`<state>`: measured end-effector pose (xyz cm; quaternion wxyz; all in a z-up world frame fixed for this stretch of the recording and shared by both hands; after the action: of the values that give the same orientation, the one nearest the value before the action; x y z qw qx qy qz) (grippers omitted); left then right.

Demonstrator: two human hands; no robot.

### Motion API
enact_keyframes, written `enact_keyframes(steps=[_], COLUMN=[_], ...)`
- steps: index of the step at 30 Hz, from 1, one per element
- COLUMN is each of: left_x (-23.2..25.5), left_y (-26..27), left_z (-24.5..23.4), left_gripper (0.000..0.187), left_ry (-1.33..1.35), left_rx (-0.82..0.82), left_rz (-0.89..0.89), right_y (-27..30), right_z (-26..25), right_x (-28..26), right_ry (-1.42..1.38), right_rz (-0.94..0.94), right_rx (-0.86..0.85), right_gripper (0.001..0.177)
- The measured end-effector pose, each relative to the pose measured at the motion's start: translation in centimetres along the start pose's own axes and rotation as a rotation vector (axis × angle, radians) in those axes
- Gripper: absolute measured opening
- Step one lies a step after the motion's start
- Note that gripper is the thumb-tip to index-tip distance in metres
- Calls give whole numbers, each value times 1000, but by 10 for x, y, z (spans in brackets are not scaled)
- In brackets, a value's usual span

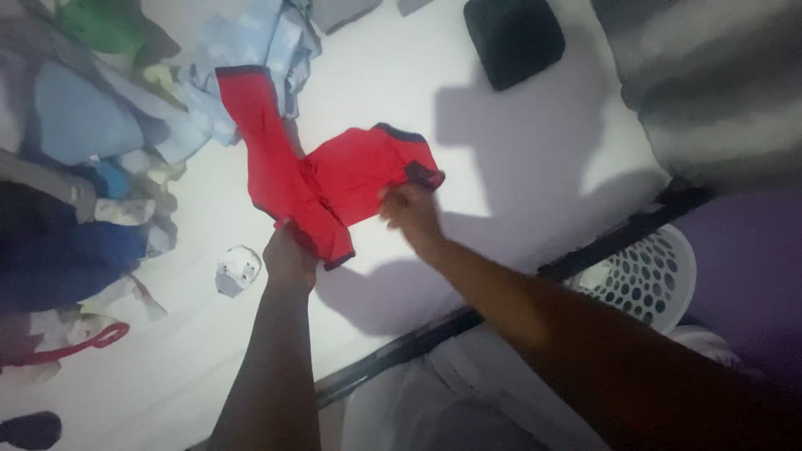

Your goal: Folding various baby clothes including a striped onesie and a red bodysuit on a white surface.

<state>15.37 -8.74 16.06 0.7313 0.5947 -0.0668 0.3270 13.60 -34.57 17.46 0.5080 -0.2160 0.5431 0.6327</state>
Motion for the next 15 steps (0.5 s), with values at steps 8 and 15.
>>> enact_keyframes(steps=[8,15], left_x=[6,-12], left_y=[21,0], left_z=[21,6], left_gripper=[30,26], left_ry=[410,260], left_rx=[-99,88], left_rz=[21,7], right_y=[6,1], right_z=[55,52], right_x=[46,-3], right_ry=[614,856], right_rz=[195,255], right_rx=[-240,-153], right_gripper=[23,12])
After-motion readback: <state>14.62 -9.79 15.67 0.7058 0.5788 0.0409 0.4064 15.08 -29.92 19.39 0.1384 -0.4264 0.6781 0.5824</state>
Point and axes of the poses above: each hand's wrist, its own y-axis away from the middle knuckle, its own z-axis out of the palm, x = y × z, the point moved 4 cm from there along -y, towards the middle knuckle, and after that the axes turned 6 degrees about -x, right-handed, at the moved point
